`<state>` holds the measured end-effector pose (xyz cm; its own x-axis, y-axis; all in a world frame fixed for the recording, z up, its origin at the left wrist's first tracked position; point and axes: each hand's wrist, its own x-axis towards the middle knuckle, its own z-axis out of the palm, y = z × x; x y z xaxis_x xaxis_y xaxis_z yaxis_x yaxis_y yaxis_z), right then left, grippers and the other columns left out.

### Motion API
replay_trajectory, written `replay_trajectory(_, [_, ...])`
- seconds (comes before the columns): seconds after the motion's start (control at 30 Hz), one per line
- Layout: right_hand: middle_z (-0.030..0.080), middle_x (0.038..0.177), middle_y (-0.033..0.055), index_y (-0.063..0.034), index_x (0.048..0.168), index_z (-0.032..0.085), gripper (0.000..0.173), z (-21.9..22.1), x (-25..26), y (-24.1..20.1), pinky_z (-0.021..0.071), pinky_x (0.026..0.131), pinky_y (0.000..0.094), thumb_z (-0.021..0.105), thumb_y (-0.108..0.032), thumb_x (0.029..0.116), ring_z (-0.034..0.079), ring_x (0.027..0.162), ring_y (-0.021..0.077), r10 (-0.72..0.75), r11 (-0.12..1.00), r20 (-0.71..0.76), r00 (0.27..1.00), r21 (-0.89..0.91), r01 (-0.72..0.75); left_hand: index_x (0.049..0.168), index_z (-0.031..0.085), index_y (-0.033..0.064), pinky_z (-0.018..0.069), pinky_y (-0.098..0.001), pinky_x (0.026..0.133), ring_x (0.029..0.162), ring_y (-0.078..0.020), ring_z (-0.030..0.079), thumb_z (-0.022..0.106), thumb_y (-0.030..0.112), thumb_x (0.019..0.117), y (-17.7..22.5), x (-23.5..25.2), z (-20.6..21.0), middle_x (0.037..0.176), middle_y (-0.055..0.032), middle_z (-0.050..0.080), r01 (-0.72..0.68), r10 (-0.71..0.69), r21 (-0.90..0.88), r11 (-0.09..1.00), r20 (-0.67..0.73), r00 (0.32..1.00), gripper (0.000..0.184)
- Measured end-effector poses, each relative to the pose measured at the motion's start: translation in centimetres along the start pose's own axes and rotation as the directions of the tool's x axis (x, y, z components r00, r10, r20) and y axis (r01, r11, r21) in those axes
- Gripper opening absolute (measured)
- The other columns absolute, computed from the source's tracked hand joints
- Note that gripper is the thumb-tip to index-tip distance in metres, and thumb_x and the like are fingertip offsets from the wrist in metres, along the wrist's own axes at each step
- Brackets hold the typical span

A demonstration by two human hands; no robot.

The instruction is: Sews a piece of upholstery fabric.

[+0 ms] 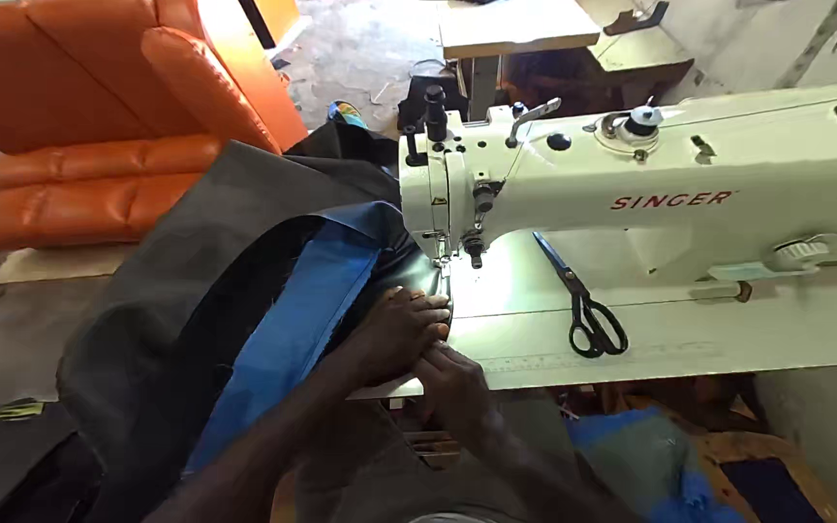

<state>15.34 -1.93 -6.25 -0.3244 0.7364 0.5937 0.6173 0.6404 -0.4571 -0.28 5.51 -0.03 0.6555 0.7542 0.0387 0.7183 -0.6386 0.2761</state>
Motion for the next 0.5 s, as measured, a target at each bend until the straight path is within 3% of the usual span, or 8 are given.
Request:
replay_trajectory(0.1, [0.076,0.099,0.0048,-0.0095,0.098,0.076,0.015,-0.1,0.5,-0.3,0.0601,0.094,0.0368,0.066,-0.001,0.0918,0.073,0.103,0.0201,0.016,1.0,0.018,1.0,0.011,-0.016,0.125,0.074,0.0222,0.0389,-0.0511,0.114,0.134,-0.02,0.054,0.048,0.04,0.1072,-0.6,0.5,-0.1,0.142,0.0063,0.063,0.009,-0.009,-0.012,1.0,-0.029,1.0,0.037])
replay_trajectory(0.23, [0.072,0.087,0.0057,-0.0085,0.092,0.074,0.011,-0.8,1.2,-0.6,0.0609,0.084,0.0363,0.069,0.0,0.0883,0.072,0.09,0.0217,0.019,1.0,0.111,0.994,-0.02,-0.016,0.107,0.079,0.0161,0.048,-0.0501,0.103,0.121,-0.0237,0.061,0.065,0.033,0.1003,-0.1,1.4,0.6,0.131,-0.0002,0.068,0.058,-0.063,-0.059,0.997,-0.091,0.994,0.023])
replay_trajectory(0.3, [0.071,0.088,0.0074,-0.0073,0.091,0.073,0.008,-1.6,1.6,-1.0,0.0605,0.087,0.0386,0.068,-0.001,0.0896,0.072,0.093,0.0238,0.005,1.0,0.209,0.978,-0.03,0.002,0.105,0.079,0.0129,0.0491,-0.051,0.1,0.119,-0.0263,0.061,0.066,0.025,0.0995,-0.4,1.4,1.3,0.131,-0.0033,0.068,0.037,-0.05,-0.101,0.994,-0.131,0.99,0.019])
replay_trajectory(0.4, [0.072,0.106,0.0105,-0.0095,0.105,0.073,0.015,-3.0,1.9,-0.9,0.0573,0.097,0.0422,0.066,-0.003,0.0934,0.068,0.112,0.0272,-0.065,0.997,0.404,0.912,0.069,0.04,0.115,0.077,0.0153,0.0473,-0.0513,0.104,0.126,-0.0249,0.06,0.059,0.025,0.1035,-2.1,0.3,3.2,0.137,-0.0023,0.066,-0.052,0.02,-0.132,0.99,-0.234,0.972,0.023])
replay_trajectory(0.43, [0.071,0.109,0.0093,-0.0108,0.107,0.074,0.016,-3.5,2.0,-0.2,0.0573,0.097,0.0417,0.065,-0.005,0.0946,0.067,0.113,0.0251,-0.097,0.989,0.417,0.904,0.146,0.039,0.118,0.076,0.0172,0.0462,-0.0506,0.106,0.129,-0.0234,0.058,0.057,0.025,0.1046,-2.4,0.1,3.6,0.139,-0.0007,0.065,-0.068,0.036,-0.12,0.99,-0.25,0.968,0.025])
replay_trajectory(0.5, [0.074,0.11,0.0058,-0.0094,0.108,0.076,0.017,-4.5,2.2,2.2,0.0606,0.092,0.0392,0.063,-0.006,0.0976,0.071,0.106,0.0183,-0.073,0.949,0.308,0.948,0.313,-0.028,0.121,0.075,0.0167,0.0447,-0.0514,0.108,0.131,-0.024,0.057,0.055,0.024,0.1052,-2.6,-0.4,3.8,0.141,-0.0016,0.064,-0.097,0.066,-0.106,0.99,-0.265,0.962,0.027])
